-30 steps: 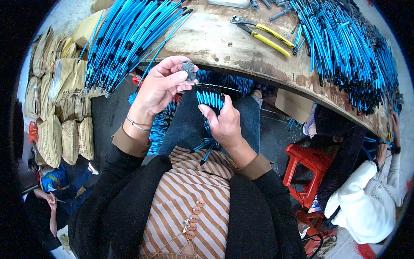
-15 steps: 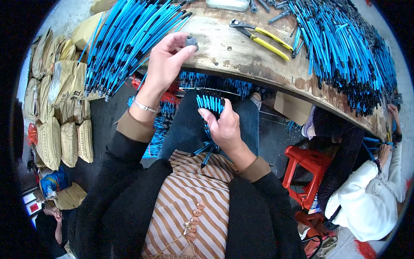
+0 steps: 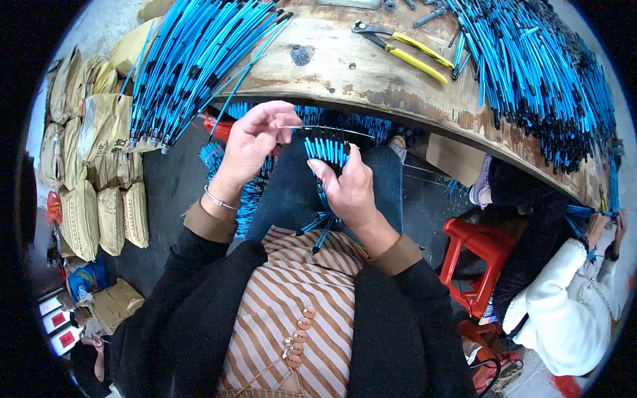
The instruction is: Assembling bundles of blue wires into a circular connector using pliers.
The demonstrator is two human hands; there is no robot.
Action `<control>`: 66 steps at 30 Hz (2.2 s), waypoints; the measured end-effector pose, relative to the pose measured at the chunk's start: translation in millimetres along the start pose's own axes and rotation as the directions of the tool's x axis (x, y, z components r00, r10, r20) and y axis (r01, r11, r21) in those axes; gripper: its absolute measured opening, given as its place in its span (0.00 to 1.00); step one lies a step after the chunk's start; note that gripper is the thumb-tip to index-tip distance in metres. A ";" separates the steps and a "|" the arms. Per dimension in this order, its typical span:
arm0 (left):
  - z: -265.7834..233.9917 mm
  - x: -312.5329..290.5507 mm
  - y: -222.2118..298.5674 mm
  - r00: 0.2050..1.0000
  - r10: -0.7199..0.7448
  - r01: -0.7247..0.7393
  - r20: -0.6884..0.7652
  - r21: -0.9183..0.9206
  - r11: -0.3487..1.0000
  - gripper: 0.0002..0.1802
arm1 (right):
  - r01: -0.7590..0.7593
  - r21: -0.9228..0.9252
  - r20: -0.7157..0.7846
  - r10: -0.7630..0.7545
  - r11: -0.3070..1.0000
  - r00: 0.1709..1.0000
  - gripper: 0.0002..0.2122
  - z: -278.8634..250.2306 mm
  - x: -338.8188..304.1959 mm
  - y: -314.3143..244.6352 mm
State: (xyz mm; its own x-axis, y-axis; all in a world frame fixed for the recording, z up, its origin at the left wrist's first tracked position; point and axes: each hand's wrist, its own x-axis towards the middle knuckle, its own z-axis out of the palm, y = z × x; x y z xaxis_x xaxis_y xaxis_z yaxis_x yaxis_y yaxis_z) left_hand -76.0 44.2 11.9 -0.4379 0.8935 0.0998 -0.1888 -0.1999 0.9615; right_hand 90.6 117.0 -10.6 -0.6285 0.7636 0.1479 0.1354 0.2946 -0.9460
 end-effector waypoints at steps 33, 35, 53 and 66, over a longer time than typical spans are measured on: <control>0.0 66.9 15.2 0.983 0.183 -0.163 0.033 0.618 0.769 0.23 | 0.086 -0.047 -0.044 -0.088 0.995 0.995 0.13 1.1 3.9 10.6; 5.1 47.4 18.5 0.997 -0.077 0.077 0.008 -0.094 0.993 0.20 | 0.103 -0.049 -0.036 -0.105 0.993 0.994 0.13 -1.2 1.7 11.0; -3.6 25.3 14.1 0.977 -0.151 0.184 0.149 -0.234 0.955 0.18 | 0.071 0.023 0.019 -0.071 0.997 0.997 0.12 2.9 4.2 2.0; 13.7 4.6 16.0 0.998 -0.057 0.058 -0.013 0.039 0.998 0.26 | 0.029 0.002 -0.021 -0.029 1.000 0.999 0.13 6.5 7.9 2.1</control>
State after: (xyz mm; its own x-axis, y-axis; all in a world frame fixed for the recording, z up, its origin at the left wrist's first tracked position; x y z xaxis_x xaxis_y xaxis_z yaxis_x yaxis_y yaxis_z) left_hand -68.9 50.6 31.2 -0.4377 0.8982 0.0413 -0.1797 -0.1324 0.9748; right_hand 80.9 119.9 -13.3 -0.6161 0.7665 0.1816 0.1151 0.3157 -0.9419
